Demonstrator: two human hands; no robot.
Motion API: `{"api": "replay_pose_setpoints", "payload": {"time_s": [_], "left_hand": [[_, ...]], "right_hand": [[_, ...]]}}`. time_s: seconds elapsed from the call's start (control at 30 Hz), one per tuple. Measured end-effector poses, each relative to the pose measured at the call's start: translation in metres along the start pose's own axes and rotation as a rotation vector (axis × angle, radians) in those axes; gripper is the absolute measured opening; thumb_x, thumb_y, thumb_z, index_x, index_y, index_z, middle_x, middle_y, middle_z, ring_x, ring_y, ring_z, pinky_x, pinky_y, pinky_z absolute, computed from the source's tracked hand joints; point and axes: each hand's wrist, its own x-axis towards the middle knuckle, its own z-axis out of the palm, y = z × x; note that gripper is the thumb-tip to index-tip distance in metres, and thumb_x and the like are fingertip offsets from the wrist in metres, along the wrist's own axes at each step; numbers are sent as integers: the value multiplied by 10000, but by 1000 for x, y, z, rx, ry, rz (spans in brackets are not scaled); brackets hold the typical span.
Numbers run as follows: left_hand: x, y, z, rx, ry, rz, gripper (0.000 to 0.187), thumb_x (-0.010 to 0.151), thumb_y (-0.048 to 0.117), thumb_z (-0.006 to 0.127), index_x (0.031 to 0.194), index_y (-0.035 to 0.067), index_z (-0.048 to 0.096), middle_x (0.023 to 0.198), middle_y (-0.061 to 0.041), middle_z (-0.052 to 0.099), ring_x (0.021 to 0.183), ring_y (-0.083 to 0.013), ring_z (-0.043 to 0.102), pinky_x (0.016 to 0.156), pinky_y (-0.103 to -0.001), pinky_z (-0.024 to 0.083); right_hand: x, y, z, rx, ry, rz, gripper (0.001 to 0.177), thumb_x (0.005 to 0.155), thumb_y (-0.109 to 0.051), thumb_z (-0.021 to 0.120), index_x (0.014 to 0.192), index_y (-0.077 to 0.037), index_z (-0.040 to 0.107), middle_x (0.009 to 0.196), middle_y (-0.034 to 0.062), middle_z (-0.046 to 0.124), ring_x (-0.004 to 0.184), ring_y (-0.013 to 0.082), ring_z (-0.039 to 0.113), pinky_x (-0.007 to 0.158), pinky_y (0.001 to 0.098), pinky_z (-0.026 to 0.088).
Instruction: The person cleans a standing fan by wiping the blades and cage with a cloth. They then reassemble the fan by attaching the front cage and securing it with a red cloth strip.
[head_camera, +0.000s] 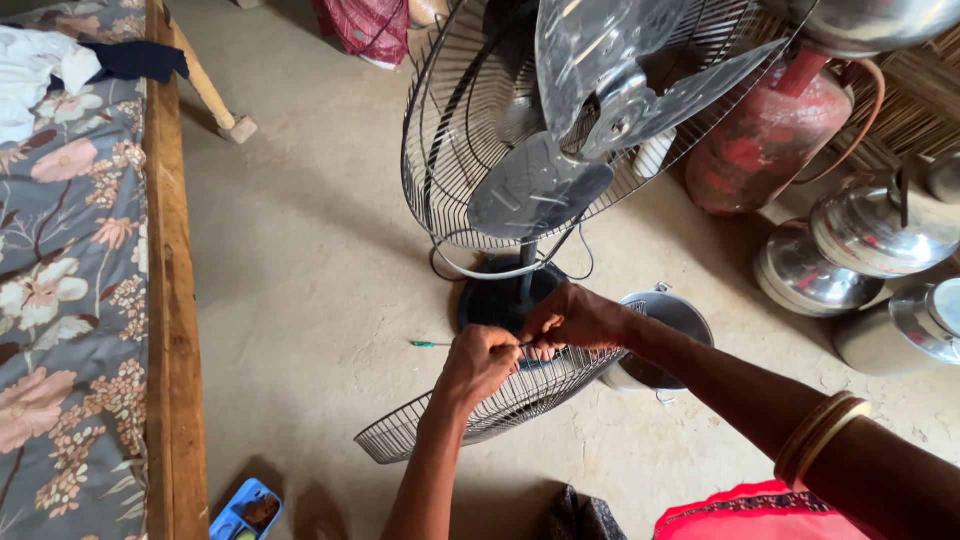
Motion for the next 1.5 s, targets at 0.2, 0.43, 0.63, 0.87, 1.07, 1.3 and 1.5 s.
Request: {"api": "replay_pose_setpoints", "payload": {"time_s": [0.2, 0.43, 0.63, 0.87, 1.07, 1.3, 1.5], "left_hand": [[-1, 0, 2, 21, 63, 146, 165, 917, 69, 633, 886, -22, 767, 768, -124, 769, 687, -157, 744, 659, -317, 581], [-3, 11, -6, -7, 41, 165, 176, 937, 66, 615, 891, -31, 755, 751, -117, 754, 670, -147, 723, 639, -311, 576], [-3, 17, -1, -10, 17, 109, 177, 948, 84, 611, 916, -14, 755, 749, -111, 744, 665, -134, 699, 628, -319, 561], [6, 22, 13, -30, -14, 77, 197, 936, 109, 614, 914, -23, 758, 766, -107, 753, 698, -145, 720, 681, -321, 580], [16, 24, 11, 54, -18, 61, 185, 887, 172, 702, 896, -1, 766, 753, -110, 734, 704, -158, 695, 678, -327, 555], [17, 20, 4, 67, -50, 145, 107, 843, 113, 758, 882, 15, 775, 788, -104, 769, 726, -119, 712, 686, -310, 550], [20, 27, -1, 159, -56, 78, 87, 846, 71, 758, 888, -2, 781, 805, -125, 777, 742, -149, 719, 686, -328, 551]], "right_hand": [[-2, 0, -5, 49, -5, -24, 282, 810, 46, 728, 1064, -44, 811, 880, 62, 818, 784, 116, 755, 735, 286, 637], [0, -12, -11, -27, 30, 81, 309, 836, 44, 693, 1073, -104, 827, 849, 54, 821, 753, 104, 749, 685, 275, 626], [-9, -21, -12, -9, 63, 100, 332, 814, 73, 684, 1057, -97, 833, 841, 66, 824, 744, 99, 748, 674, 273, 618], [-22, -24, -20, -68, 77, 143, 267, 831, 32, 729, 1053, -86, 819, 865, 53, 817, 727, 124, 743, 664, 313, 615], [-20, -21, -22, -51, 57, 60, 334, 785, 67, 730, 1088, -58, 793, 868, 63, 815, 783, 128, 772, 718, 294, 645], [-19, -31, -20, 5, 54, 110, 262, 894, 47, 652, 1134, -24, 733, 822, 73, 802, 751, 140, 780, 706, 299, 649], [-13, -34, -21, -56, 116, 26, 378, 779, 64, 738, 1138, -53, 730, 777, 38, 777, 735, 104, 740, 695, 283, 597]]}}
